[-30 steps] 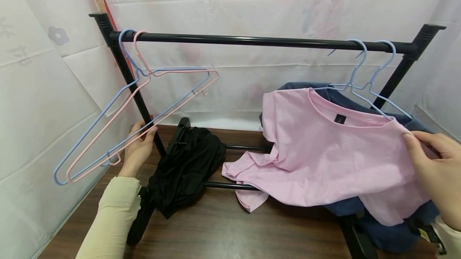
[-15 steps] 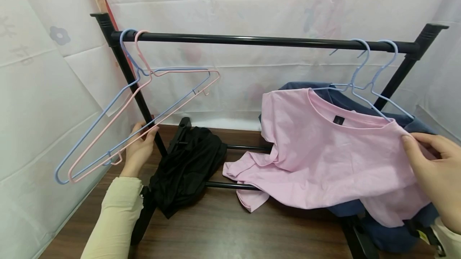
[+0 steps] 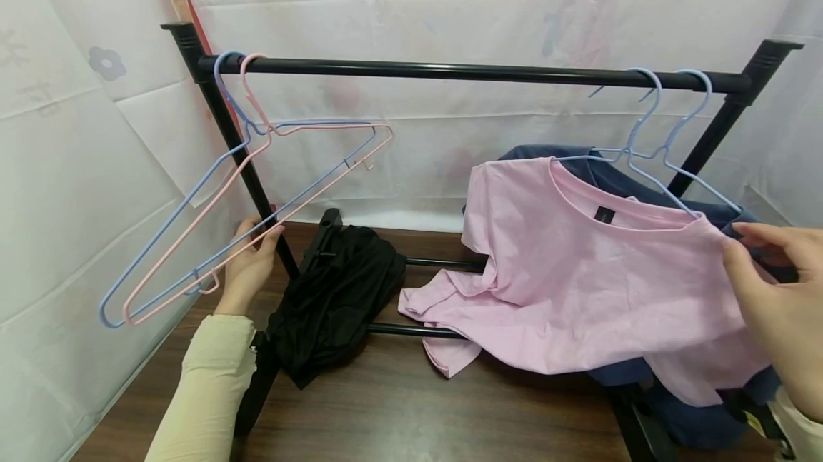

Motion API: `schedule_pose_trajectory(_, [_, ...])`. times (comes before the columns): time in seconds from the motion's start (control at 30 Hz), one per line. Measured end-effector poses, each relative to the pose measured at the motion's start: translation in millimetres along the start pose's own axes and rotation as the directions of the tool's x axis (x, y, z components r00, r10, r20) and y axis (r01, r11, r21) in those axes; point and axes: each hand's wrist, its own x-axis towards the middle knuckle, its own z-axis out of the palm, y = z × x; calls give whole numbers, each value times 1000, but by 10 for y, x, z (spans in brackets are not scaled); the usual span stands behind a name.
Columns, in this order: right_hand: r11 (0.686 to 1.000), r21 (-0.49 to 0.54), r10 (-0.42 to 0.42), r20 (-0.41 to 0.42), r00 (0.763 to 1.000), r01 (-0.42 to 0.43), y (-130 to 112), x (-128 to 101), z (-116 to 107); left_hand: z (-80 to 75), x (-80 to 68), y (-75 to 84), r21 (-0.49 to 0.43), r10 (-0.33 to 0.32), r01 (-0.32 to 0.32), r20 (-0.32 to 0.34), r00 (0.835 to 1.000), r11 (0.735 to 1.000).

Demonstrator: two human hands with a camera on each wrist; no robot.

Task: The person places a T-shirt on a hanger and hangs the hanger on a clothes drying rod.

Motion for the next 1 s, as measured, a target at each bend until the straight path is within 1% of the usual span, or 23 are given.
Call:
schedule_pose_trajectory(0.07, [1000, 5, -13, 5, 1000, 13, -46, 4, 6, 5, 4, -11, 13, -3, 4, -10, 1000, 1000])
schedule_pose_trajectory(0.13, [999, 23, -47, 0, 999, 47, -88, 11, 26, 4, 1, -19, 17, -7, 7, -12, 1000, 1000])
schedule_pose_trajectory(0.2, [991, 65, -119, -13, 993, 119, -116, 10, 65, 0, -3, -27, 14, -4, 4, -6, 1000, 1000])
schedule_pose_trajectory(0.27, [977, 103, -184, -29, 983, 186, -145, -5, 117, -3, -7, -31, 10, -1, 1, 3, 1000, 1000])
schedule_pose_trajectory(0.33, [957, 152, -244, -48, 969, 249, -179, -31, 180, -13, -7, -35, 6, 5, -5, 12, 1000, 1000])
schedule_pose_trajectory(0.37, [949, 167, -263, -51, 963, 268, -200, -46, 211, -16, -4, -38, 7, 11, -11, 16, 1000, 1000])
schedule_pose_trajectory(0.5, [923, 242, -297, -49, 954, 300, -287, -88, 337, -26, -3, -37, 9, 2, -3, 38, 999, 1000])
schedule_pose_trajectory(0.57, [908, 290, -308, -27, 951, 303, -320, -105, 395, -21, -4, -35, 14, 3, -3, 35, 999, 1000])
schedule_pose_trajectory(0.63, [888, 337, -332, -5, 943, 314, -355, -120, 458, -13, -3, -31, 11, 2, -2, 23, 1000, 1000])
schedule_pose_trajectory(0.7, [876, 363, -354, 35, 935, 318, -397, -140, 515, -6, -3, -24, 6, 5, -5, 9, 1000, 1000])
schedule_pose_trajectory(0.8, [868, 366, -397, 102, 912, 337, -464, -172, 610, 4, 1, -21, -3, 5, -5, -10, 1000, 1000])
schedule_pose_trajectory(0.87, [866, 360, -419, 145, 896, 347, -517, -189, 678, 5, -2, -20, 3, 5, -5, -10, 1000, 1000])
schedule_pose_trajectory(1.0, [861, 372, -440, 202, 875, 347, -656, -223, 830, 8, 4, -31, 8, 14, -14, -9, 1000, 1000])
